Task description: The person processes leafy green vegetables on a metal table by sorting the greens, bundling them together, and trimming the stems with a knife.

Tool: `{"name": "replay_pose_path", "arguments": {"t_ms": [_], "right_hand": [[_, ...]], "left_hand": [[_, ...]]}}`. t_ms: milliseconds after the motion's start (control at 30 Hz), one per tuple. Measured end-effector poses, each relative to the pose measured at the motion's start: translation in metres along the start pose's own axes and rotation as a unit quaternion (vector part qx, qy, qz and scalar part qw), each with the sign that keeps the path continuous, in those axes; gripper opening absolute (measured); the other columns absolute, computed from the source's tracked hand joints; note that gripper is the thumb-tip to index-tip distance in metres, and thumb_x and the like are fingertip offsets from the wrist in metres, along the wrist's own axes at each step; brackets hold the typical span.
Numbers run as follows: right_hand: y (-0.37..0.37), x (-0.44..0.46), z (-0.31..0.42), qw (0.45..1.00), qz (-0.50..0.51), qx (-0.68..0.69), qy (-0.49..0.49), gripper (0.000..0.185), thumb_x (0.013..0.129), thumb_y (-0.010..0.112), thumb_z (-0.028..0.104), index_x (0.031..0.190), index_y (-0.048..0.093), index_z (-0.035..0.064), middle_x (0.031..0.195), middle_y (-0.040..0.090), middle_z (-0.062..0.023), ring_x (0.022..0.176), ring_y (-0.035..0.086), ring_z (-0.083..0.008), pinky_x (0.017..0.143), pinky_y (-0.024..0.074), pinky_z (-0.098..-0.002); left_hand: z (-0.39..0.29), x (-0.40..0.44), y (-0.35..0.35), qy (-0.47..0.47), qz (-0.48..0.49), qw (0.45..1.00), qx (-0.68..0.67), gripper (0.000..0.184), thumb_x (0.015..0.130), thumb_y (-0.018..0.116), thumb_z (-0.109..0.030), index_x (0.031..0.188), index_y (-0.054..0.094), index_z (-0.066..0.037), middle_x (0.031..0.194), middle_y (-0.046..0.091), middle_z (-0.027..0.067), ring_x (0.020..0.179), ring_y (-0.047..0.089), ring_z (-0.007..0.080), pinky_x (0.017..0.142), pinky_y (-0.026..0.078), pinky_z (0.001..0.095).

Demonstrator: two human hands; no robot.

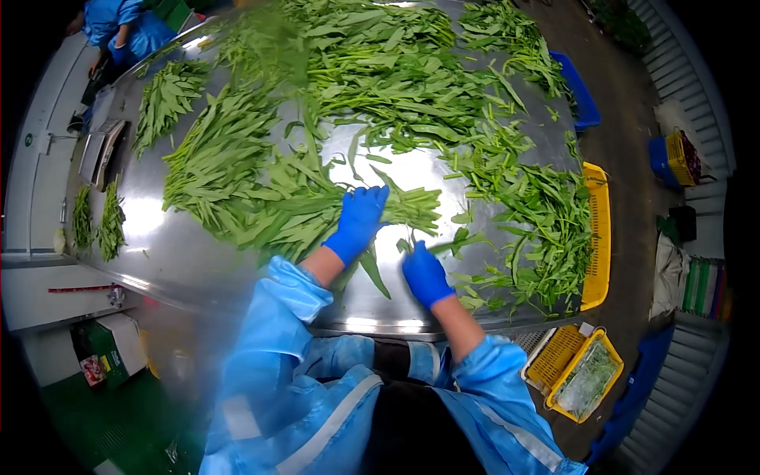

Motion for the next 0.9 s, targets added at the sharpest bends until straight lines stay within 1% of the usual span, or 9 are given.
{"name": "replay_pose_path", "arguments": {"t_ms": [200, 267, 400, 433, 500, 600, 667, 800, 900], "right_hand": [[-0.054, -0.104, 0.007, 0.979, 0.119, 0.012, 0.162, 0.03, 0.084, 0.056, 0.023, 0.106, 0.051, 0.0034, 0.077, 0.061, -0.0217, 0.071, 0.061, -0.0388, 0.059, 0.0473, -0.047], [-0.081, -0.107, 0.005, 0.981, 0.052, 0.022, 0.187, 0.039, 0.083, 0.058, 0.027, 0.114, 0.049, 0.0041, 0.069, 0.061, -0.0203, 0.07, 0.061, -0.0391, 0.061, 0.0472, -0.0481], [-0.097, -0.098, -0.03, 0.978, -0.101, -0.074, 0.168, 0.053, 0.08, 0.066, 0.021, 0.126, 0.047, 0.0061, 0.102, 0.06, -0.0196, 0.091, 0.059, -0.0376, 0.076, 0.0484, -0.0423], [-0.104, -0.09, -0.026, 0.976, -0.122, -0.107, 0.146, 0.051, 0.08, 0.066, 0.019, 0.126, 0.048, 0.0057, 0.107, 0.059, -0.0189, 0.094, 0.059, -0.036, 0.079, 0.0478, -0.0409], [-0.124, -0.079, -0.01, 0.965, -0.162, -0.174, 0.109, 0.047, 0.08, 0.065, 0.015, 0.124, 0.051, 0.0049, 0.118, 0.055, -0.0174, 0.101, 0.057, -0.0328, 0.083, 0.0466, -0.0382], [-0.113, -0.067, 0.029, 0.978, -0.148, 0.136, 0.057, 0.041, 0.084, 0.062, 0.013, 0.122, 0.053, 0.0033, 0.117, 0.057, -0.0163, 0.103, 0.057, -0.028, 0.088, 0.0449, -0.0356], [-0.068, -0.065, 0.036, 0.903, -0.073, 0.393, 0.158, 0.04, 0.086, 0.06, 0.011, 0.124, 0.052, 0.0028, 0.119, 0.057, -0.0137, 0.108, 0.055, -0.0231, 0.093, 0.042, -0.0329], [0.049, -0.054, 0.023, 0.895, -0.086, 0.405, 0.168, 0.044, 0.09, 0.056, 0.008, 0.131, 0.044, -0.0013, 0.122, 0.055, -0.0089, 0.11, 0.051, -0.0133, 0.096, 0.0395, -0.0264], [0.062, -0.023, 0.068, 0.765, -0.011, 0.596, 0.245, 0.068, 0.085, 0.063, 0.026, 0.137, 0.032, -0.0053, 0.125, 0.053, -0.0128, 0.115, 0.049, -0.0169, 0.095, 0.0399, -0.0287]], "left_hand": [[-0.01, 0.007, 0.008, -0.081, -0.019, 0.996, 0.032, 0.066, 0.072, 0.07, -0.042, 0.122, 0.044, -0.008, 0.105, 0.051, 0.0081, 0.097, 0.049, 0.0247, 0.077, 0.04, 0.0421], [-0.016, 0.007, 0.005, -0.098, -0.025, 0.994, 0.038, 0.064, 0.072, 0.07, -0.042, 0.12, 0.044, -0.008, 0.103, 0.052, 0.008, 0.097, 0.049, 0.0244, 0.076, 0.039, 0.0421], [-0.017, 0.001, -0.018, -0.069, 0.013, 0.997, -0.021, 0.084, 0.07, 0.069, -0.045, 0.136, 0.034, -0.005, 0.126, 0.045, 0.0169, 0.114, 0.045, 0.0326, 0.094, 0.035, 0.0492], [-0.011, 0.002, -0.034, -0.068, 0.074, 0.992, -0.082, 0.099, 0.064, 0.075, -0.043, 0.141, 0.026, -0.005, 0.14, 0.033, 0.0198, 0.128, 0.032, 0.0366, 0.104, 0.026, 0.0499], [0.018, 0.001, -0.048, 0.0, -0.018, 0.987, -0.162, 0.098, 0.065, 0.076, -0.04, 0.141, 0.025, -0.004, 0.141, 0.032, 0.02, 0.13, 0.032, 0.034, 0.105, 0.027, 0.0461], [0.07, 0.008, -0.106, -0.055, -0.01, 0.907, -0.417, 0.089, 0.07, 0.076, -0.037, 0.139, 0.031, -0.003, 0.139, 0.039, 0.0196, 0.128, 0.039, 0.0261, 0.104, 0.032, 0.0376], [0.106, 0.014, -0.089, -0.073, 0.061, 0.897, -0.432, 0.08, 0.075, 0.07, -0.044, 0.134, 0.039, -0.001, 0.132, 0.047, 0.019, 0.115, 0.052, 0.0273, 0.095, 0.043, 0.0359], [0.139, 0.016, -0.064, -0.062, 0.201, 0.925, -0.315, 0.075, 0.071, 0.07, -0.054, 0.121, 0.055, 0.0, 0.112, 0.061, 0.0202, 0.106, 0.059, 0.0267, 0.091, 0.045, 0.034], [0.128, 0.003, -0.073, -0.09, 0.304, 0.915, -0.248, 0.075, 0.067, 0.072, -0.057, 0.111, 0.06, 0.002, 0.102, 0.064, 0.0201, 0.093, 0.063, 0.0269, 0.082, 0.048, 0.0347]]}}
Point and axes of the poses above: each hand's wrist, its own x-axis towards the middle knuckle, its own y-axis out of the palm, z = x × y, the point moved 1 cm from there along x, towards the middle knuckle
